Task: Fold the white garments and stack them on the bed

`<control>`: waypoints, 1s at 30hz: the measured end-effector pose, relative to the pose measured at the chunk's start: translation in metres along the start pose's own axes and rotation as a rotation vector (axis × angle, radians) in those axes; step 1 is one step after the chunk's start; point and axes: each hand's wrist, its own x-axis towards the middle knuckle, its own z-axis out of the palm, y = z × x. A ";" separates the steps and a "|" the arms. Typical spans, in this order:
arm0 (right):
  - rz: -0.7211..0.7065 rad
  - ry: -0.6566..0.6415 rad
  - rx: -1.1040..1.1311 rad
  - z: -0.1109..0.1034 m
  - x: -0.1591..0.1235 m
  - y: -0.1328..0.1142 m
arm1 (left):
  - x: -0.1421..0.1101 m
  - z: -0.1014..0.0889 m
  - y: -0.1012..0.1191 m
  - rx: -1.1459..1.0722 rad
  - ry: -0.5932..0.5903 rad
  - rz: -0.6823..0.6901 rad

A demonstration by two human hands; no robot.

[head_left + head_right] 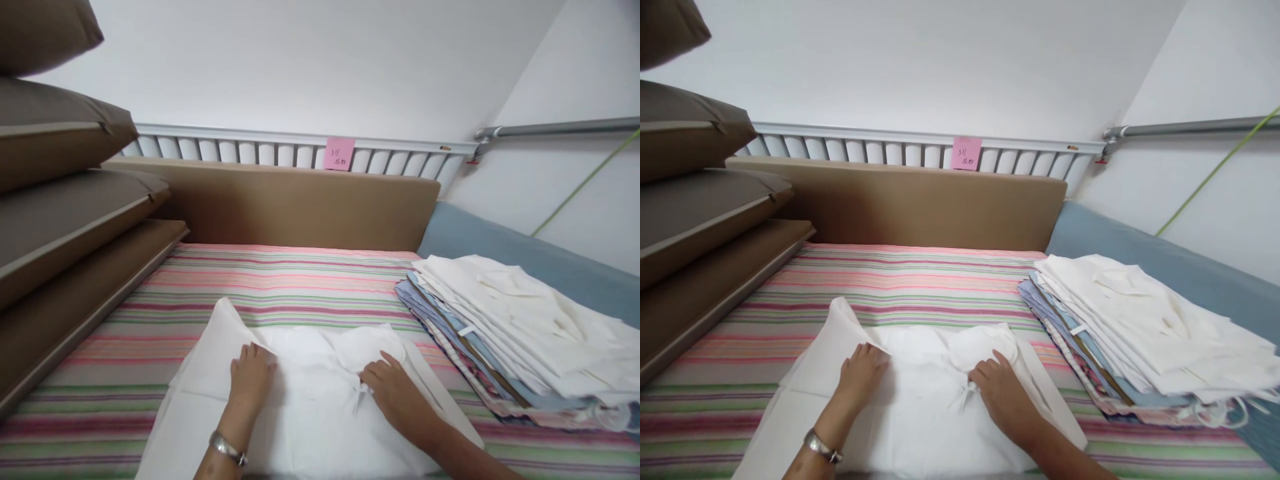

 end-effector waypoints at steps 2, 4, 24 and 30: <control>0.040 -0.083 0.037 -0.008 -0.001 -0.003 | 0.000 -0.001 -0.003 -0.003 0.004 0.007; 0.079 -0.156 0.090 -0.022 0.007 -0.012 | -0.001 -0.001 -0.005 -0.018 -0.001 0.008; -0.157 -0.254 0.400 0.036 0.134 -0.137 | -0.002 -0.012 -0.048 -0.054 0.370 -0.097; 0.150 0.013 0.306 0.000 0.081 -0.061 | 0.014 -0.002 -0.045 -0.056 0.362 -0.116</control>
